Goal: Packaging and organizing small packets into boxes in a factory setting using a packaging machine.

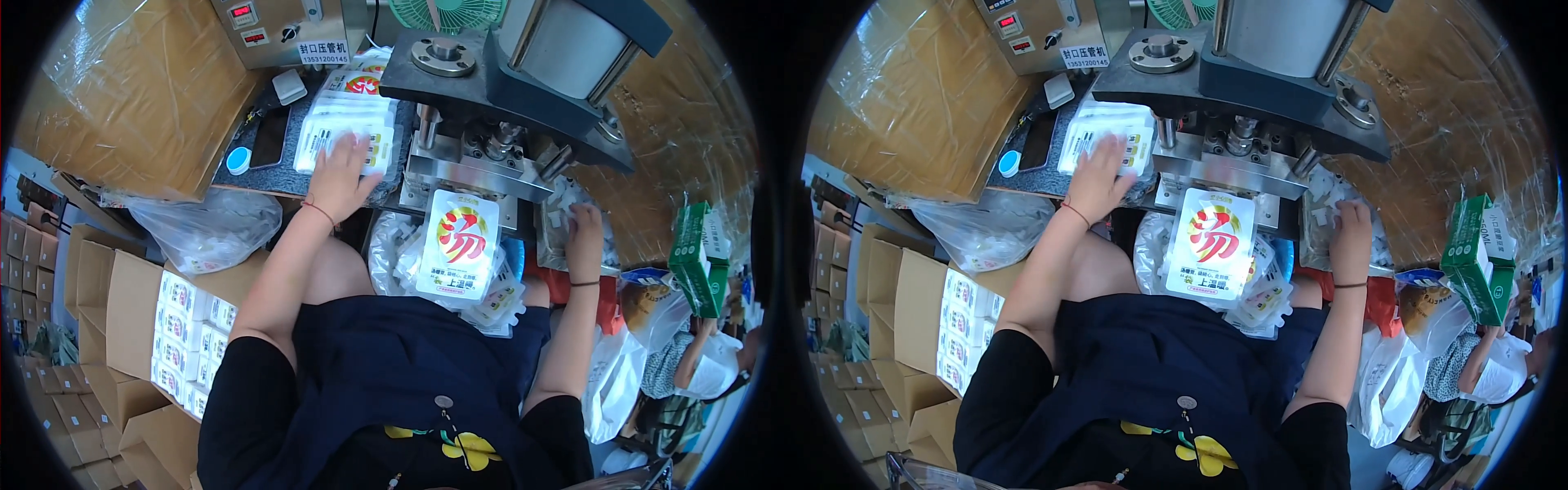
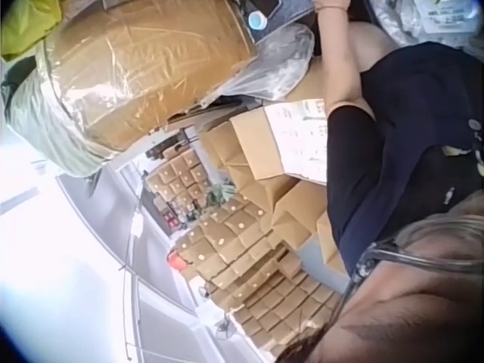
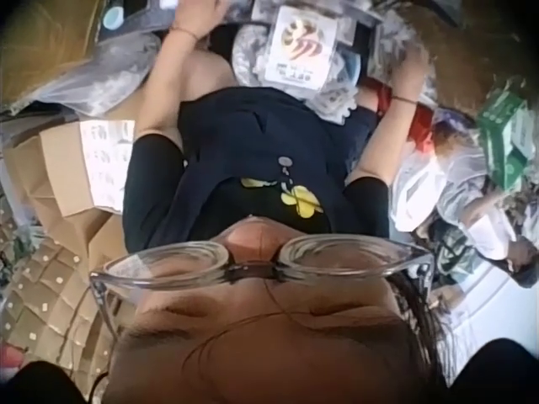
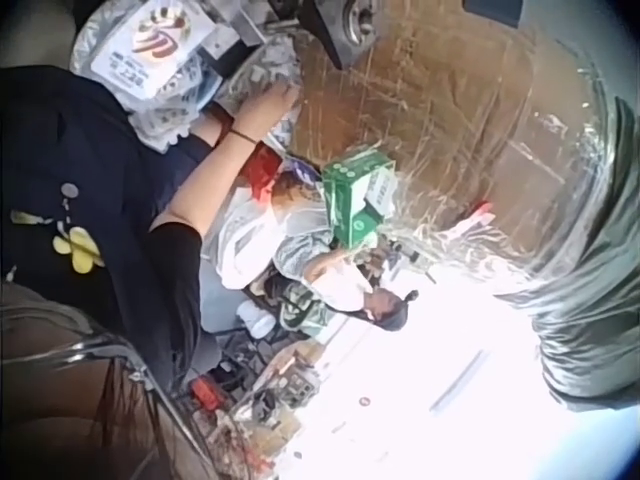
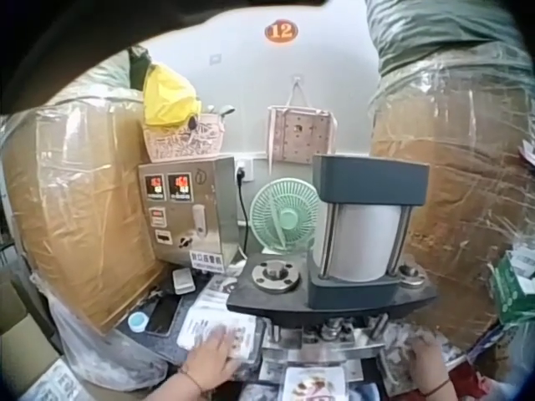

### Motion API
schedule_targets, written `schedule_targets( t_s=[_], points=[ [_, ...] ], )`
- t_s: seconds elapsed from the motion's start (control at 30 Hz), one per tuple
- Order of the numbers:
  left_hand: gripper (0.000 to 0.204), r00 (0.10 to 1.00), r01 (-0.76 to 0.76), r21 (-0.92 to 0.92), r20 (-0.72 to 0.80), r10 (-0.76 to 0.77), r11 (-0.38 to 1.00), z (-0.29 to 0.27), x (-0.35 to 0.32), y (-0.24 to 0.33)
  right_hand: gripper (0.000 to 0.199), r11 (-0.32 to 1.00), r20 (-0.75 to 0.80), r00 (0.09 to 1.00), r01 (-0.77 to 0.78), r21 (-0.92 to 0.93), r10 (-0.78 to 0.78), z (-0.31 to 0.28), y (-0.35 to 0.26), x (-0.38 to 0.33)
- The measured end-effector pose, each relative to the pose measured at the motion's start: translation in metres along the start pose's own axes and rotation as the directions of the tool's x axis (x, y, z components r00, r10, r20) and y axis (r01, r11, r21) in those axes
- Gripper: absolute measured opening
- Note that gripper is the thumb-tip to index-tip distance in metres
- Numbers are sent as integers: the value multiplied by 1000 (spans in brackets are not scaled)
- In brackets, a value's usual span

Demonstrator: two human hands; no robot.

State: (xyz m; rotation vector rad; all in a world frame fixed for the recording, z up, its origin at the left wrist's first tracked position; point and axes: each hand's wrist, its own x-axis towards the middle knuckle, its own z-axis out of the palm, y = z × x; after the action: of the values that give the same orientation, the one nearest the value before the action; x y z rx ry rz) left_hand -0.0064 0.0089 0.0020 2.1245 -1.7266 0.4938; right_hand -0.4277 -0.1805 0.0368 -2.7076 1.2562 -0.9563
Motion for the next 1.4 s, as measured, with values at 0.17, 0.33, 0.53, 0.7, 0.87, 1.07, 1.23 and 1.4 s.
schedule_targets(
  t_s=[0.17, 0.33, 0.53, 0.7, 0.87, 1.07, 1.23, 1.4],
  points=[
    [33, 996, -86, -288, -31, 81, 954, -19, -42, 21, 19, 998, -149, 986, -70, 8, 70, -18, -30, -10],
    [16, 917, 389, -748, 372, -146, 537, -43, -55, 51, 13, 921, 119, 975, 131, 367, -186, -14, -112, -17],
    [17, 796, 564, -747, 606, 12, 351, -58, -51, 118, 12, 751, 121, 989, -16, 660, -85, -24, -153, 7],
    [33, 677, 734, -647, 670, 305, -209, -47, -65, 148, 15, 829, 162, 928, 208, 520, -335, -24, -130, 4],
    [33, 587, 809, -474, 623, 518, -347, -43, -66, 163, 28, 834, 283, 906, 122, 538, -314, -33, -109, -1],
    [36, 631, 757, -439, 680, 372, -484, -22, -21, 138, 29, 997, 295, 955, 44, -62, -24, -21, -15, 4],
    [35, 662, 727, -501, 692, 287, -469, -15, -11, 127, 30, 971, 439, 897, -52, 235, -58, -19, -12, -8],
    [35, 940, 120, -591, -191, -283, 798, -10, 19, 46, 12, 884, 524, 851, -228, 408, -23, -41, -13, -13]
  ],
)
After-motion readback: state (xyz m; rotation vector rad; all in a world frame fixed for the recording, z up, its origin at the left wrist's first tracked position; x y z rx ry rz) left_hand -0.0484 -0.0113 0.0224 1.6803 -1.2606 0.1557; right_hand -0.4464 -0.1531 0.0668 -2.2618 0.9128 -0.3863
